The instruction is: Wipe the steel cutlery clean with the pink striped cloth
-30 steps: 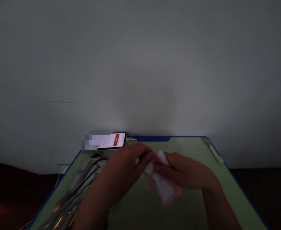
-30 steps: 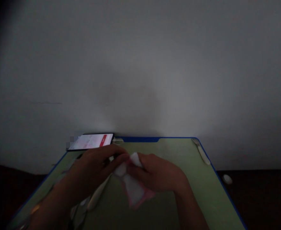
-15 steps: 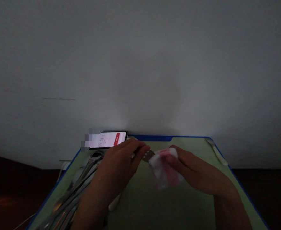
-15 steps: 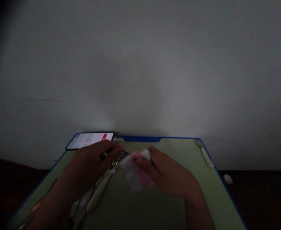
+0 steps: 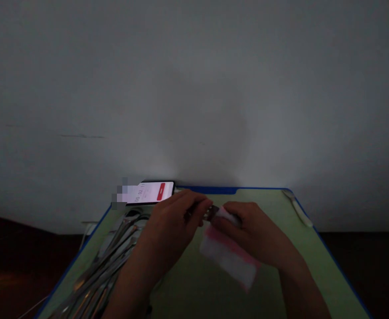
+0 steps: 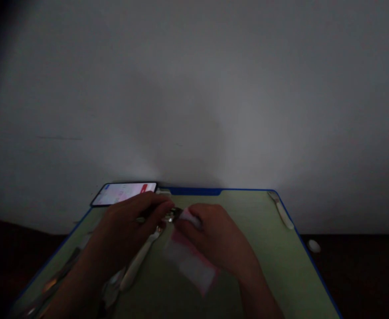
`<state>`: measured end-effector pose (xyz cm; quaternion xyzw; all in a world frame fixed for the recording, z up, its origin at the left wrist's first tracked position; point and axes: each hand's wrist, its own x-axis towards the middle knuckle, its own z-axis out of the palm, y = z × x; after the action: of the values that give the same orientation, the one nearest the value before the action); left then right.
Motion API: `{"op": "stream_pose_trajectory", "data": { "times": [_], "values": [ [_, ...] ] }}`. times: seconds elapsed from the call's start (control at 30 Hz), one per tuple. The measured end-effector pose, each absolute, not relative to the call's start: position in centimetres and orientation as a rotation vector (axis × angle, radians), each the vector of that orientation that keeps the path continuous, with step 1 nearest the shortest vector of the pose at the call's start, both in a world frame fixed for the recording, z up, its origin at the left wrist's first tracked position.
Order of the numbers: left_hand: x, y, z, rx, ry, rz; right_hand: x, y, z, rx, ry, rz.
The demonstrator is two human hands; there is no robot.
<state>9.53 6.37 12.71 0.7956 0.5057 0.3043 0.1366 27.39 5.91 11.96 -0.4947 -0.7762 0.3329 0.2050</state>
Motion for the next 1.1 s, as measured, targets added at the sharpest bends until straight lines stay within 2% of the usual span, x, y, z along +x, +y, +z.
{"op": "stream_pose_trajectory", "data": {
  "times": [0.37, 0.53, 0.7, 1.1],
  "values": [
    [9.7, 5.8, 13.0, 2.259, 1.404, 0.688, 28.0, 6.1, 12.3, -1.363, -2.195, 0.838],
    [9.9, 5.8, 12.6, 2.39, 1.43, 0.546, 28.6, 5.8, 12.5, -1.312, -2.247, 1.001],
    [9.7, 5.9, 12.5, 2.44, 1.381, 0.573, 29.5, 5.7, 13.2, -1.202, -2.303, 1.183],
    [10.3, 5.8, 12.4, 2.572, 1.212, 0.605, 30.1, 6.1, 12.9, -1.255, -2.318, 1.232]
  ]
}}
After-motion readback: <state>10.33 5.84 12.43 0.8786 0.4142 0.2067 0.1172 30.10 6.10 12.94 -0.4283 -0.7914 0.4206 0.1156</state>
